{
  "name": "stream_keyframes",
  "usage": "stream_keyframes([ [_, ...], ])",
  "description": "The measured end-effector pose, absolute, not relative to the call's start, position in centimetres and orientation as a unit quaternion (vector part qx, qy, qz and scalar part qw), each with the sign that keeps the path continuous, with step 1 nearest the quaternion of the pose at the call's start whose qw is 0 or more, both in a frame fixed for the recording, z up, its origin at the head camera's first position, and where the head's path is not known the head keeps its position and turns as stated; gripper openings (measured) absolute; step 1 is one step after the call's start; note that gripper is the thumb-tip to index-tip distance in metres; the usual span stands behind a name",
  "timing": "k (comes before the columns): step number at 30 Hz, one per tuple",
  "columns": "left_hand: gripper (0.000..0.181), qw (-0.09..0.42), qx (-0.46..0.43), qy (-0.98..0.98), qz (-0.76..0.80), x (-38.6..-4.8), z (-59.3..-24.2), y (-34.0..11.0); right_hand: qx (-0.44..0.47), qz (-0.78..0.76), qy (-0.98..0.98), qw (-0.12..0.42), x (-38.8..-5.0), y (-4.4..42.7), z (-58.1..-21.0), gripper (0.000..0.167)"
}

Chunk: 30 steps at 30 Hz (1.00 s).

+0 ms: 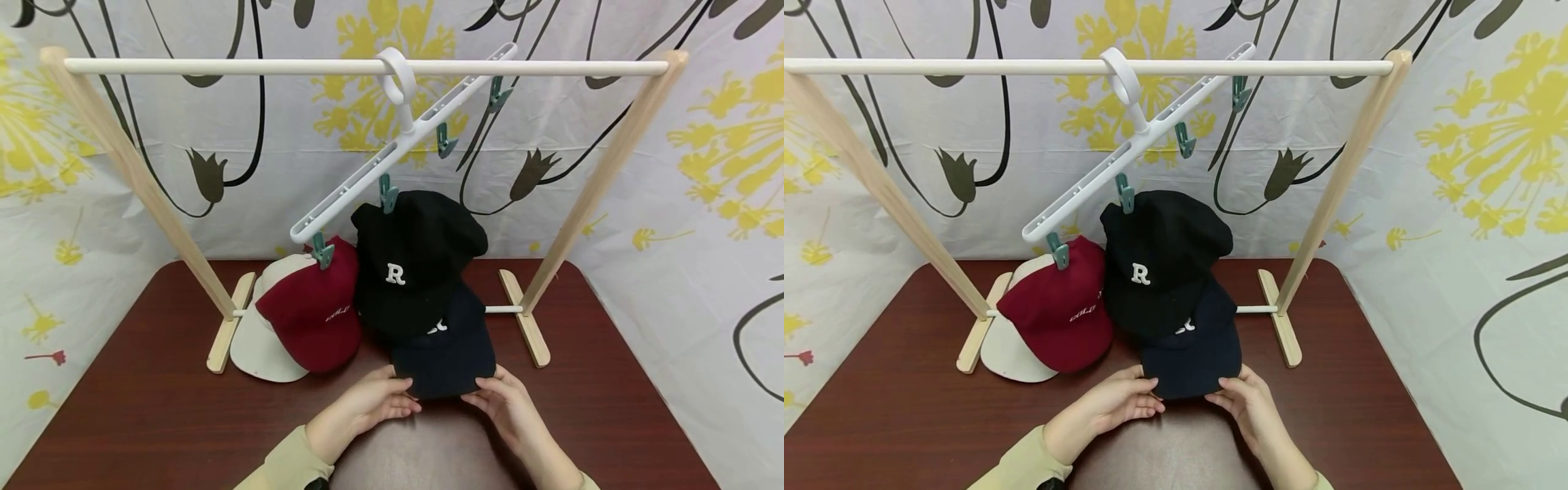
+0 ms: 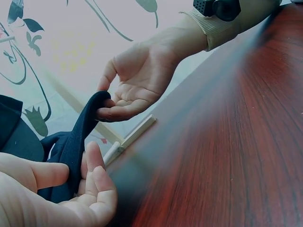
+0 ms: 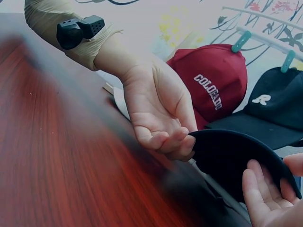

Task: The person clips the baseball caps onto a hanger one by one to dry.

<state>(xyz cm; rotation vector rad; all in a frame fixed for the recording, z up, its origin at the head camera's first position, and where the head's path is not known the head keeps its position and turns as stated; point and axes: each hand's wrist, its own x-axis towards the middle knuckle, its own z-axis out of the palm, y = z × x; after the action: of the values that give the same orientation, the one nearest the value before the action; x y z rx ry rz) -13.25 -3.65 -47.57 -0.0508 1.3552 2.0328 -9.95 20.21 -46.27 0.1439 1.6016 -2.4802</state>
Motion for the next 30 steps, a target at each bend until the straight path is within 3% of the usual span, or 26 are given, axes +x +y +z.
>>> stream_keyframes([
  [10,0.016,0.346,-0.009,0.530,0.775,-13.2,-47.8,-2.4,0.068,-0.838,0.534,0.085,-9.2,21.3,-46.5,0.028],
  [30,0.018,0.359,0.011,0.552,0.753,-13.4,-47.9,0.2,0.012,-0.878,0.475,0.061,-8.4,24.0,-47.7,0.043],
])
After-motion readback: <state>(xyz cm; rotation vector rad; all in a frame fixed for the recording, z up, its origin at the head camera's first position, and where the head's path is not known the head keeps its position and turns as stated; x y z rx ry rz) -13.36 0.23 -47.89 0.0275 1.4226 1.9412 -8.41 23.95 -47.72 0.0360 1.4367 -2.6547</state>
